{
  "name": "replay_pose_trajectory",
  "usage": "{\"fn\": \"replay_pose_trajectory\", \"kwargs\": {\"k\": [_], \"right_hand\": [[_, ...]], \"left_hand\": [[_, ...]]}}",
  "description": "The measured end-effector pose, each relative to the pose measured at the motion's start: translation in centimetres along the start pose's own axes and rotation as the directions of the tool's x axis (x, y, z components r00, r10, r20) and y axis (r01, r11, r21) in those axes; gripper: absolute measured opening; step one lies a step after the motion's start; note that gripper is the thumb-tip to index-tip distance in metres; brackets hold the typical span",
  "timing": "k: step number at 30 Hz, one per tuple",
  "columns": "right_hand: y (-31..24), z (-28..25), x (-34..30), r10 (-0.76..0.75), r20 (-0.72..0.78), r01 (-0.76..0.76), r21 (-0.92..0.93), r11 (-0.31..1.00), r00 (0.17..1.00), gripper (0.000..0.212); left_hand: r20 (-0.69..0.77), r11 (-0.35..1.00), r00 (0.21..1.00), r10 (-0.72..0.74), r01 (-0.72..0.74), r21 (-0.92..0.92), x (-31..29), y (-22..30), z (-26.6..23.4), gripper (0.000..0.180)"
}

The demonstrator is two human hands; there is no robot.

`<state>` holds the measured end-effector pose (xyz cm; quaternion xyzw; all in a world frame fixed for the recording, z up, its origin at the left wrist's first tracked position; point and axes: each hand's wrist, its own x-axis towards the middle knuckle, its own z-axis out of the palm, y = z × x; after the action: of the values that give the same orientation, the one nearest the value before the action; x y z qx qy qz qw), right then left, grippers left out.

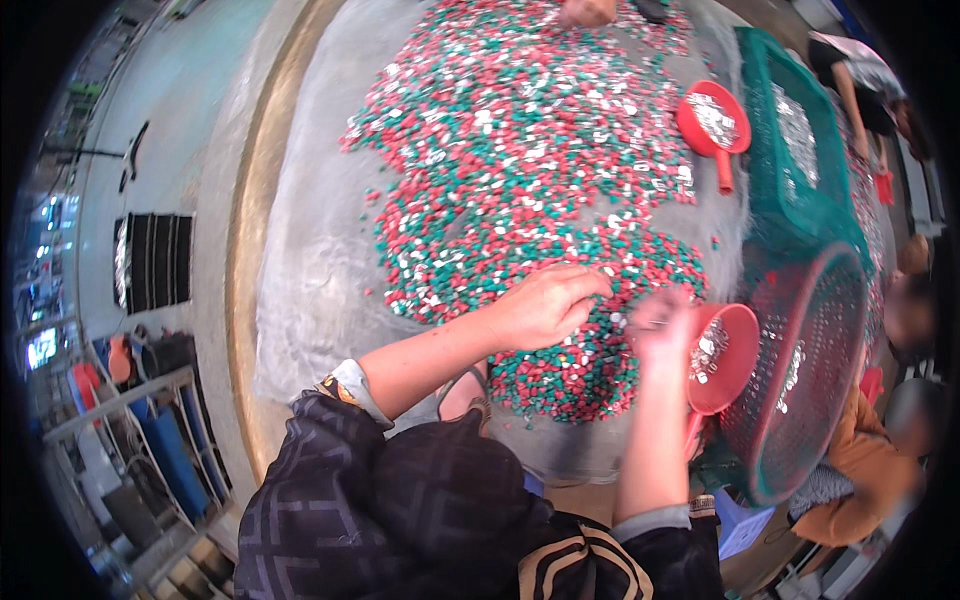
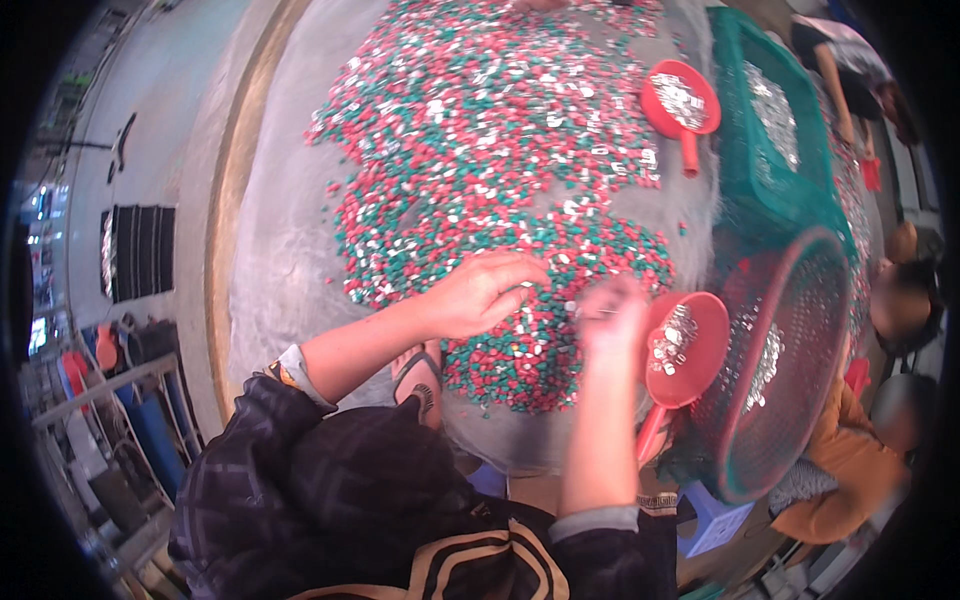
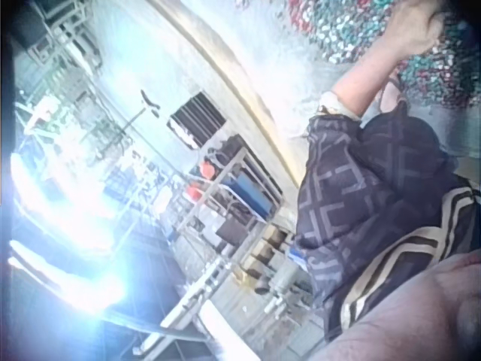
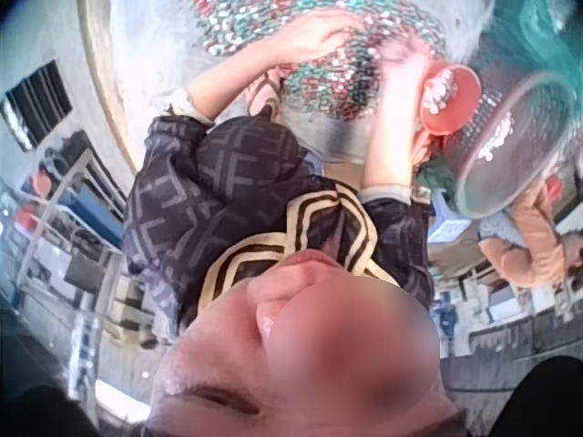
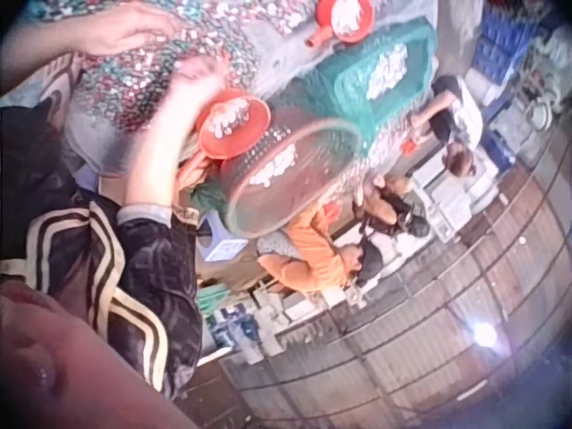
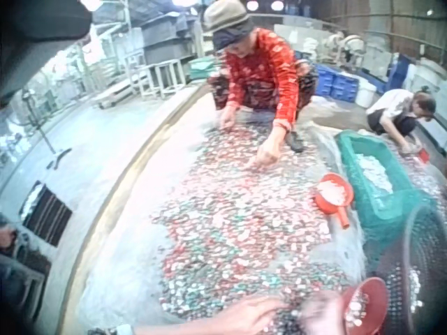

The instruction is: The person picks up small colored plastic pieces from a large pile on a plastic sheet on the floor and sorts them into smaller containers by hand.

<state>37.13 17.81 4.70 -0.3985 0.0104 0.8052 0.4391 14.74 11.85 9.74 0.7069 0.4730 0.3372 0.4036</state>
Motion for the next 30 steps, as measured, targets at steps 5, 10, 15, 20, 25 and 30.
{"fn": "replay_pose_trajectory", "kwargs": {"k": [5, 10, 15, 20, 25, 30], "right_hand": [[-18.3, -0.8, -5.2, -0.941, -0.338, 0.62, -0.743, 0.252, -0.023, 0.02], [-22.1, -1.2, -9.1, -0.954, 0.056, -0.099, -0.995, -0.028, -0.295, 0.041], [-8.6, 3.1, -2.3, -0.903, 0.388, 0.4, -0.869, -0.292, 0.184, 0.032], [5.4, 4.4, -1.2, -0.512, 0.398, 0.475, -0.88, 0.023, 0.761, 0.023], [13.0, 3.6, -3.1, 0.02, 0.175, 0.162, -0.944, 0.288, 0.984, 0.018], [15.3, 0.8, -4.0, 0.098, 0.26, 0.255, -0.965, 0.059, 0.961, 0.021]], "left_hand": [[-0.013, 0.946, 0.948, -0.319, 0.319, 0.056, -7.6, -3.1, 0.7, 0.019], [-0.444, 0.797, 0.783, -0.435, 0.564, 0.214, -9.9, -9.2, -1.2, 0.013], [-0.582, 0.577, 0.732, -0.355, 0.661, 0.479, -10.3, -12.1, -3.8, 0.014], [-0.493, 0.629, 0.792, -0.36, 0.596, 0.499, -9.7, -12.9, -3.4, 0.007], [-0.404, 0.64, 0.58, -0.707, 0.284, -0.714, -12.6, -12.7, -7.4, 0.015], [-0.453, 0.599, 0.554, -0.699, 0.107, -0.793, -15.2, -12.9, -9.5, 0.014]]}}
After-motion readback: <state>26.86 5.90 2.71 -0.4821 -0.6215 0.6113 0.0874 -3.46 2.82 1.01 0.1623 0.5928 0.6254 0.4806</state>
